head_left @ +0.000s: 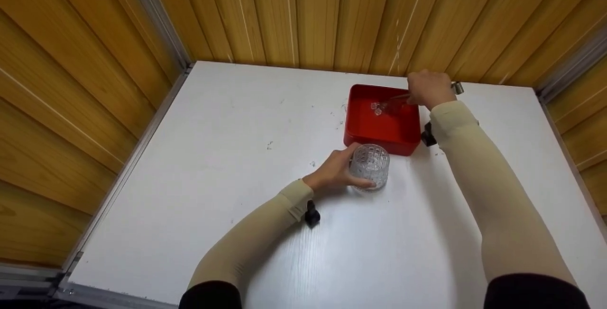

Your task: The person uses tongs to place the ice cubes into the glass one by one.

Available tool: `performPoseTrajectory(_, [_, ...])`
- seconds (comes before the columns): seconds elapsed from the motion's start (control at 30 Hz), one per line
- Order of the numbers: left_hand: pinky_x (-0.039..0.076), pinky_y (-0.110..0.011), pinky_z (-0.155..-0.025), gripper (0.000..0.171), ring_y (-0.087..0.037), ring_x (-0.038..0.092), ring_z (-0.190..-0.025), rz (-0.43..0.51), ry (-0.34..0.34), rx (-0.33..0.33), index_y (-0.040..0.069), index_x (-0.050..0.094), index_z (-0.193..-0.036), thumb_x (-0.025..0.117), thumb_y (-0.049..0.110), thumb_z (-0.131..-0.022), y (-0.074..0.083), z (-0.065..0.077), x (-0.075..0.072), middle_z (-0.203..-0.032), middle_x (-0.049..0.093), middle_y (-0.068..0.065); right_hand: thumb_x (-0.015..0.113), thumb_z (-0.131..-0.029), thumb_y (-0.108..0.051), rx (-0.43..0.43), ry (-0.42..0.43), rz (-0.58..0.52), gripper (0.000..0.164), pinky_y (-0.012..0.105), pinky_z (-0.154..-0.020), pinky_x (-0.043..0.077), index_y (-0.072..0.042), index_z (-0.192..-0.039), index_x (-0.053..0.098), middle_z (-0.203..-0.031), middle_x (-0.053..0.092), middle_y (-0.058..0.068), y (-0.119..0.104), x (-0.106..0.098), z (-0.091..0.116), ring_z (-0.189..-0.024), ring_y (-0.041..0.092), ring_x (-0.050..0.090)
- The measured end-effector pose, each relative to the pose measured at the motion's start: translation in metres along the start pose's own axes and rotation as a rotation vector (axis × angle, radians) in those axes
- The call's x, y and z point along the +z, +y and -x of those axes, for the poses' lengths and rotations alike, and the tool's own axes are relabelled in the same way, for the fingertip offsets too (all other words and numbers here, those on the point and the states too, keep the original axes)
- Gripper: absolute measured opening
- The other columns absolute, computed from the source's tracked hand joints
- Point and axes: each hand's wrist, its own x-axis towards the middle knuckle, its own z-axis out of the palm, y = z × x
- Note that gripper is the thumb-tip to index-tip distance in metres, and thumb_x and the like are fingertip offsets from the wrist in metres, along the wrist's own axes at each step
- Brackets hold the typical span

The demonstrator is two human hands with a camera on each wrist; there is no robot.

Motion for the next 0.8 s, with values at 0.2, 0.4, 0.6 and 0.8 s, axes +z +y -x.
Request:
performPoseTrajectory(0.2, [0.049, -0.020, -0.094, 0.081, -0.008, 0.061, -0.107, -0.004, 0.002, 0.010, 0.016, 0.048, -0.139, 0.093, 0.040, -0.076, 0.0019, -0.0011, 0.0001, -0.123, 0.068, 0.000, 0.077, -0.091, -0.014, -0.001, -0.005, 0.000, 0.025, 0.054, -0.066, 0.057, 0.006, -0.103, 0.070, -0.091, 0.068, 0.022, 0.0023, -0.0008, 0.0003, -0.080, 0.036, 0.064])
performPoseTrajectory(0.4, [0.048, -0.020, -0.093, 0.083, -0.010, 0.063, -0.106, -0.047, 0.009, 0.040, 0.013, 0.048, -0.140, 0.093, 0.039, -0.075, 0.0013, -0.0003, 0.0020, -0.121, 0.070, -0.003, 0.079, -0.091, -0.017, 0.001, -0.011, -0.018, 0.030, 0.057, -0.069, 0.056, 0.007, -0.105, 0.068, -0.097, 0.064, 0.025, 0.0025, -0.0004, 0.0040, -0.087, 0.039, 0.062])
performPoseTrajectory(0.6, [0.049, -0.021, -0.094, 0.084, -0.010, 0.063, -0.109, -0.025, 0.009, 0.033, 0.013, 0.048, -0.140, 0.094, 0.038, -0.074, 0.0020, 0.0019, 0.0028, -0.122, 0.069, -0.003, 0.079, -0.091, -0.018, 0.009, -0.006, -0.017, 0.032, 0.058, -0.073, 0.056, 0.007, -0.108, 0.068, -0.101, 0.065, 0.026, -0.0003, 0.0019, 0.0047, -0.089, 0.041, 0.063])
performPoseTrajectory(0.8, [0.049, -0.021, -0.096, 0.084, -0.008, 0.062, -0.109, 0.005, -0.001, 0.021, 0.015, 0.047, -0.142, 0.093, 0.037, -0.075, 0.0022, 0.0014, 0.0043, -0.124, 0.068, -0.002, 0.080, -0.091, -0.017, 0.018, -0.001, -0.024, 0.032, 0.056, -0.072, 0.057, 0.006, -0.108, 0.069, -0.099, 0.066, 0.025, -0.0002, 0.0028, 0.0063, -0.087, 0.040, 0.064])
